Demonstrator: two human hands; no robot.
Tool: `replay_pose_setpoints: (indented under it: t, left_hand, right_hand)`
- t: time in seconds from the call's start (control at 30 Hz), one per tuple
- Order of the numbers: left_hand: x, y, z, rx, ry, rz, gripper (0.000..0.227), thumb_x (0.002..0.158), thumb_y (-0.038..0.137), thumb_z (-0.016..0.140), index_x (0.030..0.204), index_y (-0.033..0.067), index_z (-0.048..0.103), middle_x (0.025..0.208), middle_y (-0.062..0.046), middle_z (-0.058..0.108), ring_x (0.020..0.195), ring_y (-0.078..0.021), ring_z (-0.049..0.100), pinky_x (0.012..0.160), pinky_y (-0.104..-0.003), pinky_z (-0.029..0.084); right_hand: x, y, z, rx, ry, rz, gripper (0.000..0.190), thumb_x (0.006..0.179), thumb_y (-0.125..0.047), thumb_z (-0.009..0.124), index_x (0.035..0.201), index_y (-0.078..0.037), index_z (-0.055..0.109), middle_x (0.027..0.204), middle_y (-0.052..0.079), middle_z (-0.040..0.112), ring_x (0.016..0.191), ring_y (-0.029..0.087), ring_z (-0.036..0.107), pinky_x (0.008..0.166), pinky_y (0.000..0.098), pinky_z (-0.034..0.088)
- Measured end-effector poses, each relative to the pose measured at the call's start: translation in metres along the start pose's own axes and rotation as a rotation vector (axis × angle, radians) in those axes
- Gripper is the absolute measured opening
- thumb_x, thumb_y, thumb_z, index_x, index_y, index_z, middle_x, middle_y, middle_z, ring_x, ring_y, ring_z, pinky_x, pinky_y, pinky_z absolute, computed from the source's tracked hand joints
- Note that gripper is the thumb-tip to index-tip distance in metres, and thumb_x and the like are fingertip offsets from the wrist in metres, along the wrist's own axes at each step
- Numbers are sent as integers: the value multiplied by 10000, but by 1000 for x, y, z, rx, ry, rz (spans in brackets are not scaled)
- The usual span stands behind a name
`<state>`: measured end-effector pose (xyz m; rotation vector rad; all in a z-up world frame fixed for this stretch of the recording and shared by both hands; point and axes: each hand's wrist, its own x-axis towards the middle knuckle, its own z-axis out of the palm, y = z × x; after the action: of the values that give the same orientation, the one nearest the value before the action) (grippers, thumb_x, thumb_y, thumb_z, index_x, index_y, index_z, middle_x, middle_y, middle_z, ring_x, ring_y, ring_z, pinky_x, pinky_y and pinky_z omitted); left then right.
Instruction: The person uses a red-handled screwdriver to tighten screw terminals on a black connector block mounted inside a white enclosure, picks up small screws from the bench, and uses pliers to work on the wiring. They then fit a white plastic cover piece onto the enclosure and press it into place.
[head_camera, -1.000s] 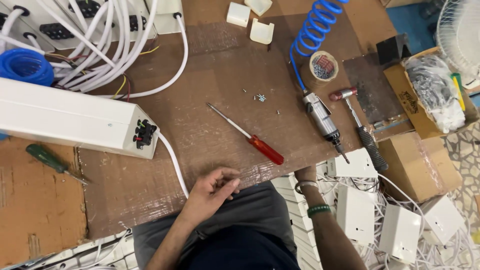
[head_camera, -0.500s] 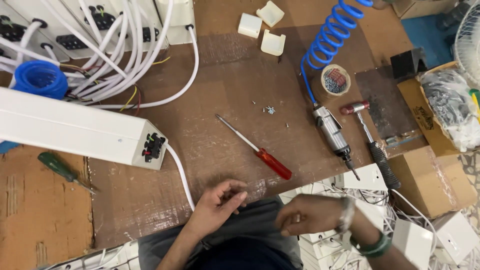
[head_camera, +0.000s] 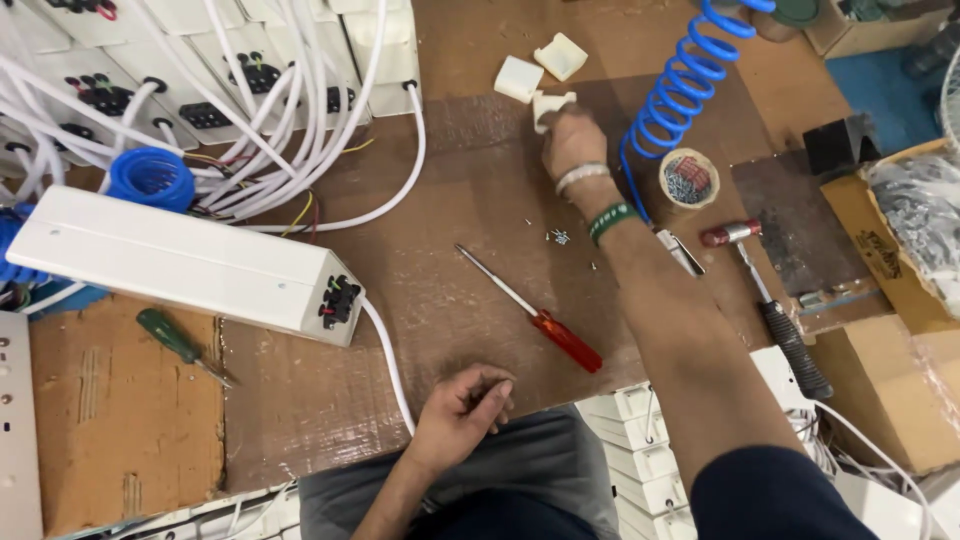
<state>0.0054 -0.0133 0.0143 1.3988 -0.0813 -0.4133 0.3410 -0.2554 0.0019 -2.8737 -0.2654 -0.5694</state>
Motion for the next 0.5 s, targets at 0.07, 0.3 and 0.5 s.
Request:
replay_pose_setpoints:
  t: [0.07, 0.3, 0.5]
  left_hand:
    - [2, 0, -2, 0, 5, 27, 141, 939, 14, 665, 1064, -1, 728, 760, -54, 703, 580, -111, 627, 531, -221, 524]
    - [1, -6, -3, -40, -16, 43, 151, 946, 33, 649, 1077, -8, 710, 716, -48, 681, 592, -102, 611, 542, -223, 526]
    - [-2, -6, -2, 56, 55, 370, 144, 929, 50, 729, 1026, -56, 727, 700, -184, 731, 555, -209, 694, 457, -346, 585]
  right_hand:
    - [-16, -14, -14, 78, 36, -73, 202, 825, -51, 667, 984, -111, 777, 1000, 143, 679, 890, 357, 648, 790, 451, 559]
    - [-136, -116, -158, 388, 218, -360, 274, 795, 91, 700, 1010, -64, 769, 1087, 73, 690, 884, 217, 602, 758, 307, 533]
    - [-208, -114, -205, 619, -202, -144, 165, 812, -133, 833, 974, -114, 805, 910, 114, 787, 855, 339, 758, 767, 448, 605]
